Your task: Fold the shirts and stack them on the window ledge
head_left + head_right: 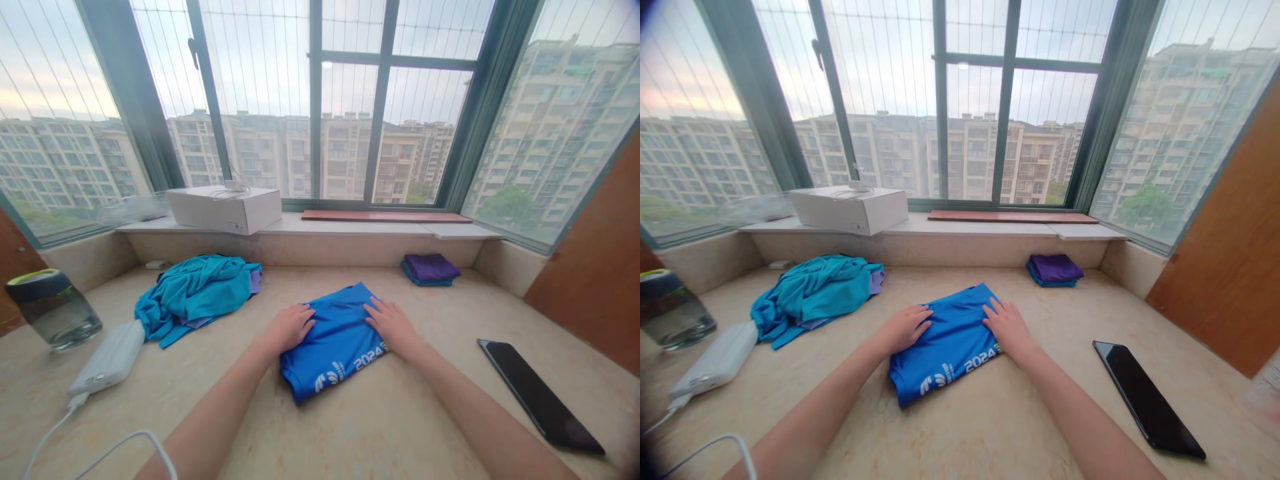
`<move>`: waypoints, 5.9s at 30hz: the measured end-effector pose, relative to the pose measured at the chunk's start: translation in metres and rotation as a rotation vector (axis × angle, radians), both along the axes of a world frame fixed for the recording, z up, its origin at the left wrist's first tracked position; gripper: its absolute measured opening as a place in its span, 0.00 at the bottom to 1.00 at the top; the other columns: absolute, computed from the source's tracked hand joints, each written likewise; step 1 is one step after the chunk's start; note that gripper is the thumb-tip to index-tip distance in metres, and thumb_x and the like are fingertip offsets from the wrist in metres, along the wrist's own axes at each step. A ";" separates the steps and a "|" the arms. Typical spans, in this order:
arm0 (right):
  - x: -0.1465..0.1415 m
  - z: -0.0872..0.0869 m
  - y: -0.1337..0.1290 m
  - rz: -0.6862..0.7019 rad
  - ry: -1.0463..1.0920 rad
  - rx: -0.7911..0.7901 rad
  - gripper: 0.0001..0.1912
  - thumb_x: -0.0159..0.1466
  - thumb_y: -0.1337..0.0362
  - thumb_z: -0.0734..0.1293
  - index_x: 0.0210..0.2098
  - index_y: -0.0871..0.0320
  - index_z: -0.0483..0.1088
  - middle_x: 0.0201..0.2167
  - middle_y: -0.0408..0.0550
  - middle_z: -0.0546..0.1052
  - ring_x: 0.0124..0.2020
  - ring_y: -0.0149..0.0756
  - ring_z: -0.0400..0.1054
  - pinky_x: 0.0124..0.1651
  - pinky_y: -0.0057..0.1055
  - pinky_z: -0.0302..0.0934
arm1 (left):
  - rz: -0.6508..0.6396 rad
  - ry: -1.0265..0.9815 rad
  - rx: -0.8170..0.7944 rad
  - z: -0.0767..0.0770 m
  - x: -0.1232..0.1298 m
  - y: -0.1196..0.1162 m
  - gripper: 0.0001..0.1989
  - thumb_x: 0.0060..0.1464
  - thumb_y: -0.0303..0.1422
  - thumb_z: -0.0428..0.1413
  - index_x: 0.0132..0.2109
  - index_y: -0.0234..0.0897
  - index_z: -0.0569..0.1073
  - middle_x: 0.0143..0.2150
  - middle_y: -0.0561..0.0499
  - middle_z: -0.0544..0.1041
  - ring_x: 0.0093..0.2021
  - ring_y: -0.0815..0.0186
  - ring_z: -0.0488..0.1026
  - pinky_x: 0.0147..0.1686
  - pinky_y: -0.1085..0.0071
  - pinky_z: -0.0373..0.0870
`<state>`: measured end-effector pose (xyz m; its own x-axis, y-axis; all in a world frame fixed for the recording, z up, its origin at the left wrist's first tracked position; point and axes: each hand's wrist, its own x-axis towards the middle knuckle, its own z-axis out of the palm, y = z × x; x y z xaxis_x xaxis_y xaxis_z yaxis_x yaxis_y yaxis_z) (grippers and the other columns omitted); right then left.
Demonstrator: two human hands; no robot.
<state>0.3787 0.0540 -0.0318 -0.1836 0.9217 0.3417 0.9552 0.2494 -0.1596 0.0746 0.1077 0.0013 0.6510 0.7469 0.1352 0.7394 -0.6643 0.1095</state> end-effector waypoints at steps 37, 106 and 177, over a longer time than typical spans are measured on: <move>0.009 -0.006 -0.018 0.420 0.158 -0.112 0.12 0.70 0.61 0.65 0.50 0.50 0.78 0.53 0.49 0.79 0.55 0.46 0.71 0.63 0.49 0.58 | -0.263 -0.052 -0.006 0.004 0.027 -0.048 0.22 0.63 0.45 0.56 0.59 0.39 0.73 0.58 0.42 0.76 0.57 0.49 0.74 0.54 0.56 0.72; -0.005 0.014 -0.041 0.533 0.312 -0.351 0.32 0.63 0.56 0.73 0.65 0.49 0.67 0.67 0.52 0.67 0.67 0.51 0.61 0.68 0.49 0.55 | -0.249 -0.133 -0.068 -0.005 0.027 -0.049 0.23 0.65 0.41 0.52 0.62 0.36 0.72 0.64 0.39 0.72 0.65 0.49 0.67 0.64 0.51 0.64; -0.025 0.017 -0.020 0.260 1.355 -0.111 0.39 0.57 0.59 0.74 0.66 0.51 0.63 0.38 0.42 0.76 0.37 0.34 0.72 0.42 0.31 0.68 | -0.711 -0.230 -0.225 0.004 0.037 -0.066 0.20 0.64 0.36 0.54 0.62 0.41 0.73 0.63 0.45 0.74 0.65 0.55 0.68 0.65 0.60 0.65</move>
<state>0.3535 0.0344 -0.0144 0.0608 0.9464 0.3171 -0.0315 0.3194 -0.9471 0.1118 0.0416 0.0049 0.9576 0.1858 0.2200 0.0862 -0.9140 0.3965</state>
